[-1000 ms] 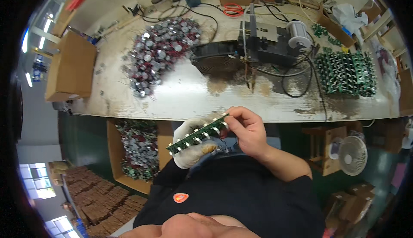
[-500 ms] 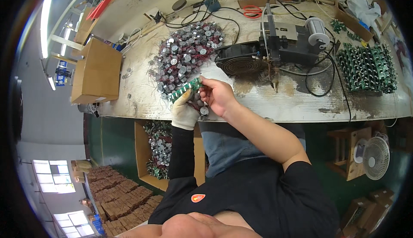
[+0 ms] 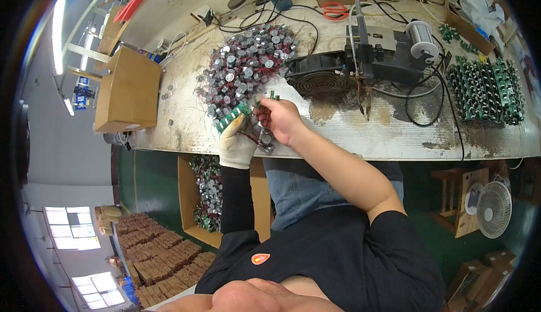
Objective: Soldering components onto a printed circuit board at a workbench using an automated soldering station.
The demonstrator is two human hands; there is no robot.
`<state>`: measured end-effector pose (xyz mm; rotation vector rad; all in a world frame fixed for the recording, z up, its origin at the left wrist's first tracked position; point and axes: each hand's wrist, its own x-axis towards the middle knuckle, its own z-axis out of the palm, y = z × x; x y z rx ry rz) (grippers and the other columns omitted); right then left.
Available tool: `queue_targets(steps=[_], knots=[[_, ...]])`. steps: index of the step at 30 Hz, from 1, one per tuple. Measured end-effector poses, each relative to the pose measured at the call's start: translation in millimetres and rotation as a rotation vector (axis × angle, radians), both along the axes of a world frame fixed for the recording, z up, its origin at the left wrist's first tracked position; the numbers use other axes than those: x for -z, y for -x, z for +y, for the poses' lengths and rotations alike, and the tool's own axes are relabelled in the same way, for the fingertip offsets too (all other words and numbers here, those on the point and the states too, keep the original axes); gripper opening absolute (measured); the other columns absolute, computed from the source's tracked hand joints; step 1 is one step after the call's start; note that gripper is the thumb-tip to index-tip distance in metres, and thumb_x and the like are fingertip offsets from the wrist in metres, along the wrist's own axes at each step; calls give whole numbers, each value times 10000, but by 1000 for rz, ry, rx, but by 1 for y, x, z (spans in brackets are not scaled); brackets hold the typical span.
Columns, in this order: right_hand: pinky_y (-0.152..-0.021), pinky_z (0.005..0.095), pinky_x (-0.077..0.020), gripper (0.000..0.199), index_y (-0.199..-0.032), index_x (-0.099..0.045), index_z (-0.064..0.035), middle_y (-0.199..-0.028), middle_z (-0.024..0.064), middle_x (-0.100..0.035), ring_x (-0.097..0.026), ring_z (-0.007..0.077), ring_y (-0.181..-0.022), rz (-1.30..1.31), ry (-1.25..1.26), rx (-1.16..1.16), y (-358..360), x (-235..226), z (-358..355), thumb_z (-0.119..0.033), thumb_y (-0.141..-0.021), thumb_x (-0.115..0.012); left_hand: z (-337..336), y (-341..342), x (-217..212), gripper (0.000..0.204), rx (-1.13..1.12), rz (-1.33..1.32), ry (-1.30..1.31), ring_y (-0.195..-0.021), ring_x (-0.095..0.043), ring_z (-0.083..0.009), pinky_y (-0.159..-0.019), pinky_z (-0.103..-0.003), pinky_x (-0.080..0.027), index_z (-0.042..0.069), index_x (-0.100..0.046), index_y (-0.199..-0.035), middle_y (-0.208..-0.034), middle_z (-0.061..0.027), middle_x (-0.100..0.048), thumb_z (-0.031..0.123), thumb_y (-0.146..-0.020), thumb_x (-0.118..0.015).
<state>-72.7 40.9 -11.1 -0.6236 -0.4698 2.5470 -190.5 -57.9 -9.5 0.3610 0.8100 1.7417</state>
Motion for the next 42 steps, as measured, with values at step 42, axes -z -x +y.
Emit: queue_targets(steps=[42], knots=[[-876, 312, -451, 371, -1059, -535, -15, -974, 71, -622, -582, 161, -927, -306, -624, 497, 15, -6, -19, -116, -772, -748, -11, 17, -9, 365, -58, 324, 18, -1062, -565, -236, -989, -367, -407, -32, -513, -1223, -1188, -145, -586, 143, -904, -543]])
